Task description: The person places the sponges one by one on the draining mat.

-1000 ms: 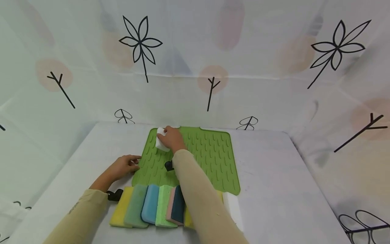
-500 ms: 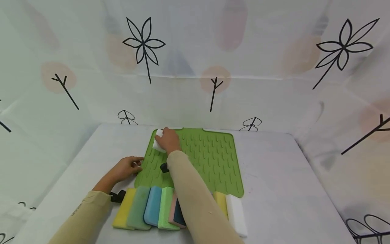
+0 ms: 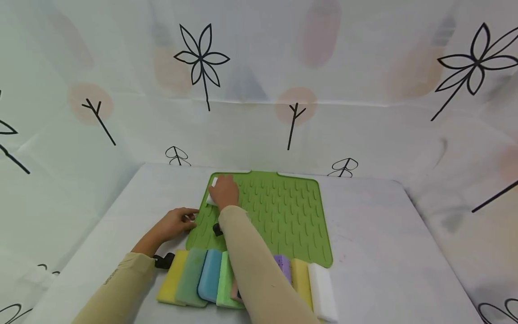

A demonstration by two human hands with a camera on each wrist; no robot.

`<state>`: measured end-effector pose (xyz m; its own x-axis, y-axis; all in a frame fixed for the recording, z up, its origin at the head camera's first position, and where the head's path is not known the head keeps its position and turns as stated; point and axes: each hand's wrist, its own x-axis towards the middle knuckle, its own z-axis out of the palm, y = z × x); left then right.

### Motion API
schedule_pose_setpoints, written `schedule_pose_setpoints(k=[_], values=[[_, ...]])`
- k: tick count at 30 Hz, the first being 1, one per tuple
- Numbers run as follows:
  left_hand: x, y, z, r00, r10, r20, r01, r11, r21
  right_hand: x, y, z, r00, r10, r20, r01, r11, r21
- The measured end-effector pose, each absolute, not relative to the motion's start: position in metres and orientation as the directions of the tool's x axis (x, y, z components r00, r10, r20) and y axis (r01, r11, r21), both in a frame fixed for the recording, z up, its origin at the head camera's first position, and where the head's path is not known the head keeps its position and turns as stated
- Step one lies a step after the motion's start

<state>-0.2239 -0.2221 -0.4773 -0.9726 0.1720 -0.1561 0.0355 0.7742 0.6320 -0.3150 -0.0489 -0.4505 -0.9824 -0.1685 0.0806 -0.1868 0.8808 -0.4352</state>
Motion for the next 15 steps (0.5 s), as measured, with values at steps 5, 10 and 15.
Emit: schedule_pose_setpoints(k=[5,10,15], values=[[-0.2217,-0.2200,-0.4783,-0.974,0.168,-0.154,0.032,0.769,0.638,-0.3117,-0.0538,-0.4508,-0.986,-0.157,0.056,-0.167,0.917,-0.362],[-0.2232,-0.2194,-0.4794,-0.972,0.185,-0.144,0.054,0.773,0.632,-0.3108,-0.0557,-0.4530,-0.986,-0.163,0.028,-0.164,0.935,-0.315],[-0.2241,-0.2214,-0.4782,-0.974,0.187,-0.127,0.070,0.784,0.617,-0.3108,-0.0564,-0.4504,-0.982,-0.190,0.016,-0.186,0.938,-0.292]])
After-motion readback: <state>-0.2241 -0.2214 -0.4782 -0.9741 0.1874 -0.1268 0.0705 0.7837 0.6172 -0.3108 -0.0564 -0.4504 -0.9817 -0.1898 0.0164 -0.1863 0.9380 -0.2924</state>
